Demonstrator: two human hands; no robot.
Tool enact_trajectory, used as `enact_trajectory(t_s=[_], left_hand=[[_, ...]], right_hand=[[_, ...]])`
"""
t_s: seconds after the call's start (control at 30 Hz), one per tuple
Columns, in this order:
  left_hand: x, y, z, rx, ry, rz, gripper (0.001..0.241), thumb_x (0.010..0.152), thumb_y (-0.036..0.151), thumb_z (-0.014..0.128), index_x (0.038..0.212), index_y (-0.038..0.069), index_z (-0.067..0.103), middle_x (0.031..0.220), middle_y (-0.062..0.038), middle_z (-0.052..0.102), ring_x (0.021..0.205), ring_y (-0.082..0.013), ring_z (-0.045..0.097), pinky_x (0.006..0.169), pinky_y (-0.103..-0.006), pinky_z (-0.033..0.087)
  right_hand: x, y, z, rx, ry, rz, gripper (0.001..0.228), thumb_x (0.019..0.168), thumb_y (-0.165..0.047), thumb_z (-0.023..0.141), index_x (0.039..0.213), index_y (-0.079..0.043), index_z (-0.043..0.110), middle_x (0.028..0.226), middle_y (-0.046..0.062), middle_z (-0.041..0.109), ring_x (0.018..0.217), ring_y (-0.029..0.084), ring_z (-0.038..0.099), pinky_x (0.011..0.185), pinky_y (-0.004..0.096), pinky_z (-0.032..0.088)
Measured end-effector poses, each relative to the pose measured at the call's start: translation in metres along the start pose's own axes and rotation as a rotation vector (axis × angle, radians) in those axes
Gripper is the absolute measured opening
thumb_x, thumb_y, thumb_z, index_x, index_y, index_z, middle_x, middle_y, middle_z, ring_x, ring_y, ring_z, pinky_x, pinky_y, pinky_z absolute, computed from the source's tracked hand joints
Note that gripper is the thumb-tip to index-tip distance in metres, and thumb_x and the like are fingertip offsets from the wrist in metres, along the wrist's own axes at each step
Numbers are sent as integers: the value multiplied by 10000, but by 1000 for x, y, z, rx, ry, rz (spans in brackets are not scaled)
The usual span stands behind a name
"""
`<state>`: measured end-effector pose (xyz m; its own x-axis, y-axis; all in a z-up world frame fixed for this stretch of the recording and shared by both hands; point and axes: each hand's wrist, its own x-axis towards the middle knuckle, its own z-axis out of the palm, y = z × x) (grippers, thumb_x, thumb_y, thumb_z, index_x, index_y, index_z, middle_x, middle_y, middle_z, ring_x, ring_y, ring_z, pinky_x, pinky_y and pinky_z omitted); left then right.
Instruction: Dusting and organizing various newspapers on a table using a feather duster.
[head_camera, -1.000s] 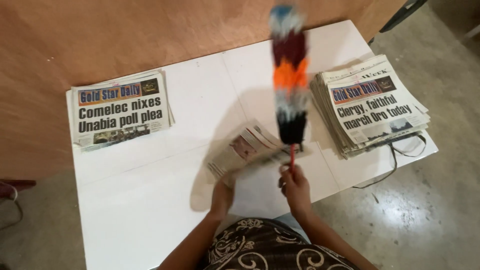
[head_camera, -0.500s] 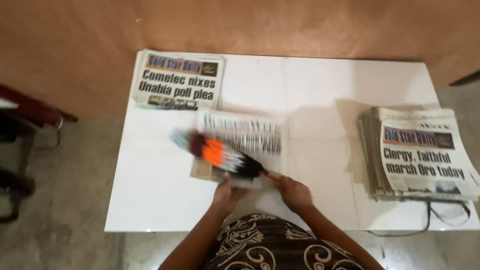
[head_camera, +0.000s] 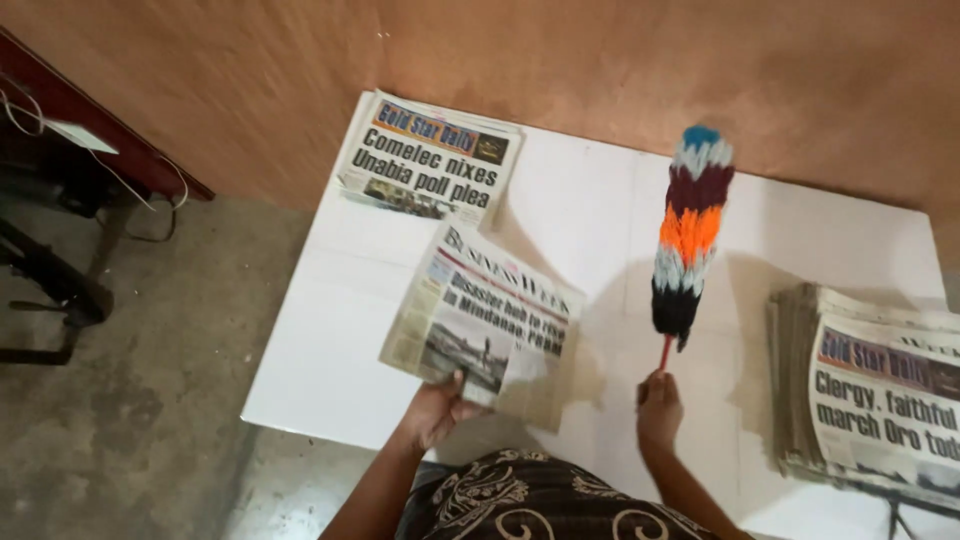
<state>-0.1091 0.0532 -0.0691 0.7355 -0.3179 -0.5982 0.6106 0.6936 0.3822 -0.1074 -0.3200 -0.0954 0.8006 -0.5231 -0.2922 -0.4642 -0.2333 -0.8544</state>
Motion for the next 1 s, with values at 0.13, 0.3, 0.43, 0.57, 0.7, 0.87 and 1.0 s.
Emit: enact_trajectory(t_s=[0.13,0.3,0.43,0.57,0.7,0.87,1.0], left_hand=[[39,81,-4,31,-50,88,565,1031,152,474,1504,-67,255,1073,-362,655,763,-313,754,595,-296,628],[109,197,15,-41,19,63,315,1086,135,427,1270,-121,433,1041,-302,564,946,-456,695,967,-489,600],[203,243,-23,-95,-200,174,347,1080,108,414,1317,-146,414,1168,-282,622,960,-369,711,923,-478,628],[257,270,-45,-50,138,58,340,997,145,633,1181,-113,511,1001,-240,647,690,-276,693,637,-314,654],[250,274,-44,93,150,118,271,1004,99,610,1223,-59,582,985,-190,702,739,-287,717,670,-359,653],[209,291,-33,587,240,-217,580,996,563,609,702,66,560,605,-74,573,376,-120,309,367,-292,217],[181,269,-53,651,202,-229,654,1020,628,506,626,106,537,490,-15,461,344,-105,251,355,-275,214]], right_hand=[[-20,-32,77,365,-86,-12,352,1145,-295,376,875,-113,511,669,17,468,562,128,379,512,298,327],[-39,-92,176,491,-99,78,371,1147,-348,390,875,-122,506,695,8,466,576,119,361,519,295,306],[-44,-153,236,531,-87,186,391,1137,-329,392,828,-113,497,639,14,415,544,126,306,510,286,261],[-31,-159,278,534,26,335,386,1148,-343,408,878,-92,525,690,23,416,583,139,317,544,299,268],[-19,-127,294,509,80,371,389,1130,-319,415,867,-61,539,684,51,447,558,151,326,512,314,268],[-13,-110,300,501,154,371,381,1153,-322,434,911,-63,573,706,50,496,573,140,372,505,306,309],[-25,-124,297,474,125,386,365,1153,-303,410,947,-50,574,671,49,458,543,141,326,487,317,268]])
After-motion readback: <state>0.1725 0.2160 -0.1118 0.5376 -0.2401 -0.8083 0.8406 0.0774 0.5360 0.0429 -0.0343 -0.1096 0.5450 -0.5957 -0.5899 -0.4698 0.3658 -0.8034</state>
